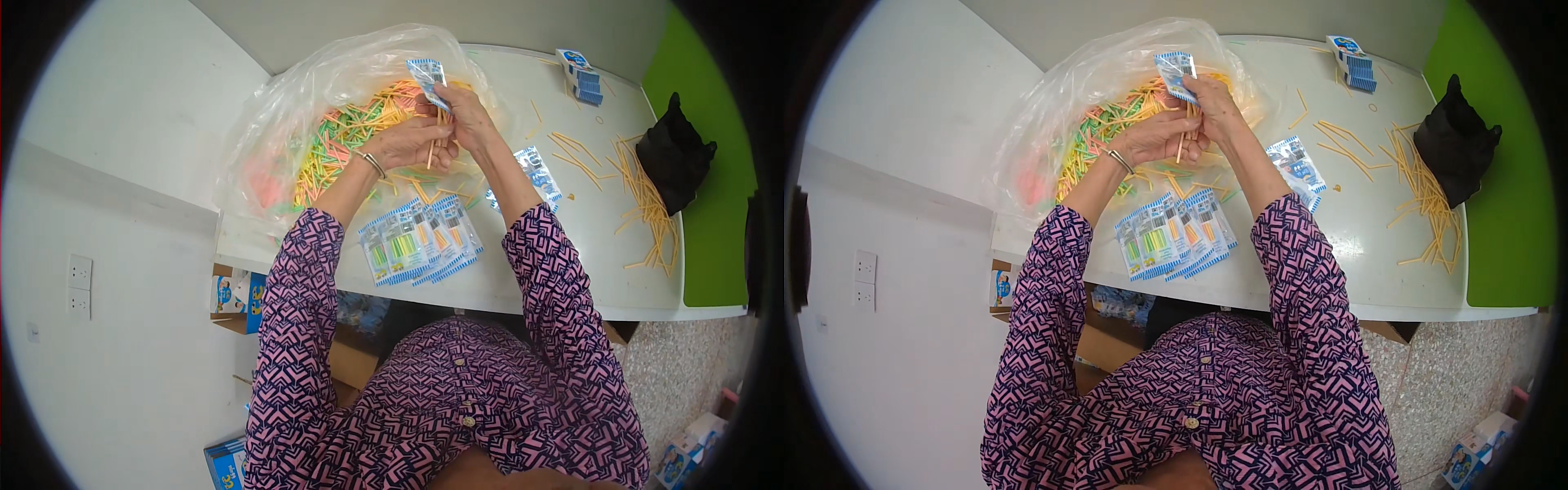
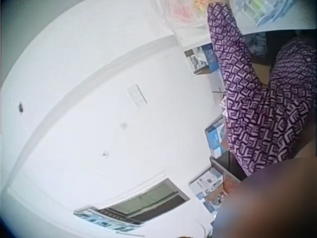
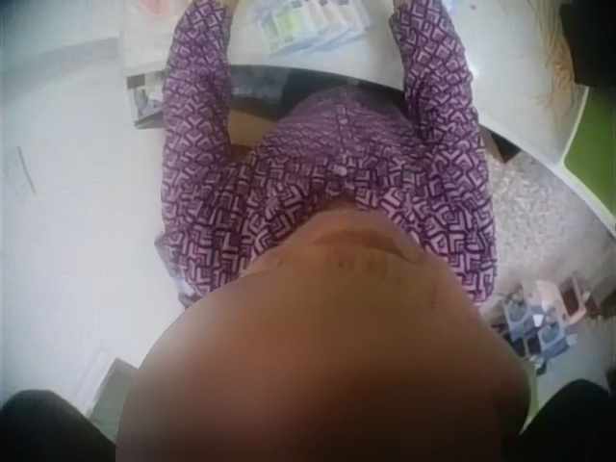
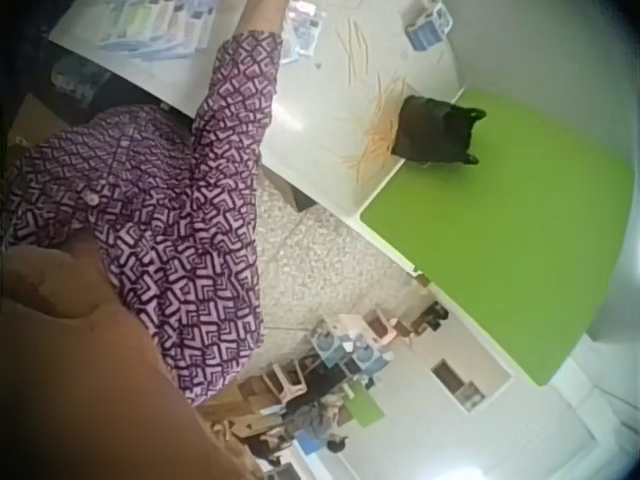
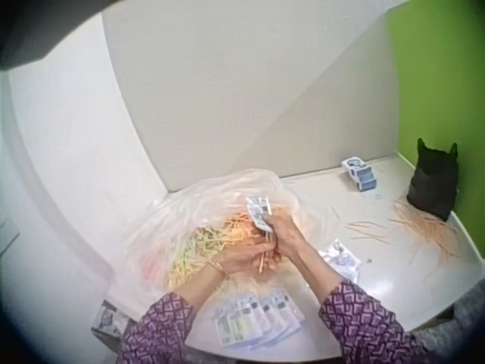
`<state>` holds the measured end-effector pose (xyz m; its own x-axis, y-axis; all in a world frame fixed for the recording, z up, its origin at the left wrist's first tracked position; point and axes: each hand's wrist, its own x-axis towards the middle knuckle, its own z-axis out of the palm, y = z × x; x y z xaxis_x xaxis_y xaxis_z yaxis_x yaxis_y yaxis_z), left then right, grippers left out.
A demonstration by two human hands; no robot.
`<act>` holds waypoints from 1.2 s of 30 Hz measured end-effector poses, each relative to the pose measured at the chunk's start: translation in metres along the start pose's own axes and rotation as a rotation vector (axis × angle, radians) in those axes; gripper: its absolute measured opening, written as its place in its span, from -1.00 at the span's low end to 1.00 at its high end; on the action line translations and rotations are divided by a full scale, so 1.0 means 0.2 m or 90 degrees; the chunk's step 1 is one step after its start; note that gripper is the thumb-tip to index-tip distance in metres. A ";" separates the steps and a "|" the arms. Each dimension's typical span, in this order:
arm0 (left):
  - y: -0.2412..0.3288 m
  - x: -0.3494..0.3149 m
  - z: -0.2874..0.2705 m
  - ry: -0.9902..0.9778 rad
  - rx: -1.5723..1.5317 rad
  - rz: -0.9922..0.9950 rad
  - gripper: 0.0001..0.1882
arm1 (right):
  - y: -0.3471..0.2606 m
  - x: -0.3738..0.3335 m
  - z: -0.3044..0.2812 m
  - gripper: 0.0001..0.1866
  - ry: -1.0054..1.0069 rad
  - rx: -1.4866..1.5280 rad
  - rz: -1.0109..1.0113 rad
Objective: Packing plastic ties into small plastic bags at a workstation.
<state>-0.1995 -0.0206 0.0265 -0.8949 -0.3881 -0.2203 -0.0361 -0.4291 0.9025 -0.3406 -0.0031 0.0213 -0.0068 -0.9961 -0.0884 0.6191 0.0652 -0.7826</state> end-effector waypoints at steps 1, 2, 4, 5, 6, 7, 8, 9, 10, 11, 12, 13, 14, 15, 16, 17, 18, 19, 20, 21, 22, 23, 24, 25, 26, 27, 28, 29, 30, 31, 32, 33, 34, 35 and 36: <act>0.00 0.02 0.01 0.009 0.033 0.007 -0.76 | 0.01 0.01 -0.02 -0.76 0.001 -0.001 0.002; 0.00 0.03 0.02 0.018 0.066 0.014 -0.76 | 0.02 0.03 -0.03 -0.77 -0.007 -0.052 0.010; 0.00 0.03 -0.03 0.030 0.069 -0.026 -0.77 | 0.03 0.03 -0.03 -0.79 -0.021 -0.103 0.020; -0.01 0.03 -0.05 0.039 0.074 -0.067 -0.78 | 0.03 0.02 -0.04 -0.78 -0.013 -0.099 -0.006; 0.00 0.04 -0.05 0.038 0.075 -0.067 -0.78 | 0.02 0.02 -0.06 -0.76 -0.002 -0.095 -0.035; 0.00 0.04 -0.04 0.073 0.090 -0.033 -0.79 | 0.00 0.03 -0.10 -0.76 -0.001 -0.095 -0.036; 0.01 0.05 -0.03 0.107 0.105 0.000 -0.79 | -0.04 0.03 -0.15 -0.79 0.026 -0.126 -0.124; 0.02 0.06 -0.03 0.104 0.108 0.000 -0.79 | -0.07 0.03 -0.20 -0.80 0.053 -0.157 -0.215; 0.02 0.04 -0.06 0.177 0.065 0.047 -0.78 | -0.09 0.01 -0.21 -0.80 0.049 -0.156 -0.214; 0.03 0.03 -0.08 0.249 0.022 0.094 -0.76 | -0.10 -0.02 -0.24 -0.79 0.045 -0.216 -0.192; 0.04 0.03 -0.09 0.253 0.021 0.097 -0.76 | -0.12 -0.08 -0.25 -0.78 0.040 -0.278 -0.168; 0.05 0.04 -0.10 0.297 -0.034 0.203 -0.73 | -0.11 -0.14 -0.25 -0.78 0.014 -0.360 -0.157; 0.05 0.04 -0.11 0.340 -0.088 0.309 -0.69 | -0.10 -0.19 -0.24 -0.78 0.010 -0.360 -0.152; 0.08 0.04 -0.08 0.341 -0.091 0.307 -0.69 | -0.10 -0.26 -0.24 -0.78 -0.008 -0.382 -0.120; 0.12 0.05 -0.03 0.332 -0.054 0.350 -0.68 | -0.10 -0.30 -0.26 -0.77 -0.023 -0.402 -0.086; 0.16 0.06 0.02 0.324 -0.018 0.393 -0.67 | -0.08 -0.30 -0.32 -0.76 -0.040 -0.403 -0.068; 0.18 0.05 0.07 0.327 -0.020 0.390 -0.67 | -0.07 -0.32 -0.31 -0.76 -0.040 -0.402 -0.064; 0.20 0.03 0.11 0.340 0.017 0.417 -0.66 | -0.07 -0.34 -0.30 -0.76 -0.046 -0.410 -0.048; 0.20 0.02 0.14 0.352 0.053 0.444 -0.65 | -0.07 -0.36 -0.29 -0.76 -0.052 -0.418 -0.032; 0.20 0.02 0.15 0.354 0.052 0.443 -0.65 | -0.08 -0.38 -0.27 -0.76 -0.053 -0.417 -0.030; 0.19 0.01 0.16 0.348 0.075 0.426 -0.63 | -0.10 -0.40 -0.25 -0.76 -0.073 -0.404 -0.023; 0.19 0.00 0.17 0.342 0.097 0.410 -0.62 | -0.10 -0.40 -0.24 -0.77 -0.094 -0.391 -0.017; 0.18 0.00 0.18 0.342 0.097 0.409 -0.62 | -0.10 -0.41 -0.24 -0.77 -0.094 -0.390 -0.016; 0.17 0.01 0.18 0.335 0.117 0.405 -0.60 | -0.09 -0.41 -0.24 -0.77 -0.096 -0.379 -0.008; 0.16 0.01 0.19 0.329 0.138 0.401 -0.58 | -0.09 -0.41 -0.25 -0.76 -0.097 -0.368 0.000; 0.14 0.02 0.21 0.328 0.137 0.399 -0.58 | -0.08 -0.40 -0.26 -0.76 -0.095 -0.367 0.000; 0.12 0.02 0.23 0.307 0.122 0.394 -0.57 | -0.08 -0.40 -0.27 -0.76 -0.093 -0.356 -0.002; 0.11 0.02 0.25 0.287 0.108 0.389 -0.55 | -0.07 -0.40 -0.28 -0.75 -0.091 -0.346 -0.005; 0.09 0.01 0.24 0.289 0.108 0.389 -0.55 | -0.07 -0.41 -0.27 -0.75 -0.093 -0.345 -0.004; 0.06 0.00 0.23 0.292 0.173 0.379 -0.57 | -0.07 -0.41 -0.26 -0.75 -0.090 -0.351 0.000; 0.04 -0.01 0.23 0.295 0.238 0.369 -0.58 | -0.07 -0.42 -0.25 -0.75 -0.088 -0.357 0.003; 0.03 -0.01 0.24 0.292 0.238 0.368 -0.58 | -0.07 -0.42 -0.26 -0.75 -0.086 -0.357 0.003; 0.02 -0.01 0.26 0.283 0.211 0.326 -0.60 | -0.07 -0.42 -0.27 -0.76 -0.079 -0.340 -0.004; 0.01 -0.01 0.27 0.274 0.184 0.285 -0.62 | -0.06 -0.42 -0.28 -0.76 -0.073 -0.322 -0.011; 0.01 -0.02 0.26 0.275 0.184 0.284 -0.62 | -0.06 -0.42 -0.28 -0.76 -0.073 -0.322 -0.010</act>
<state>-0.2196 0.0228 0.0476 -0.5965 -0.7932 0.1225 0.1238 0.0598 0.9905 -0.3914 0.0841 0.0029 0.0907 -0.9955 -0.0282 0.1624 0.0427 -0.9858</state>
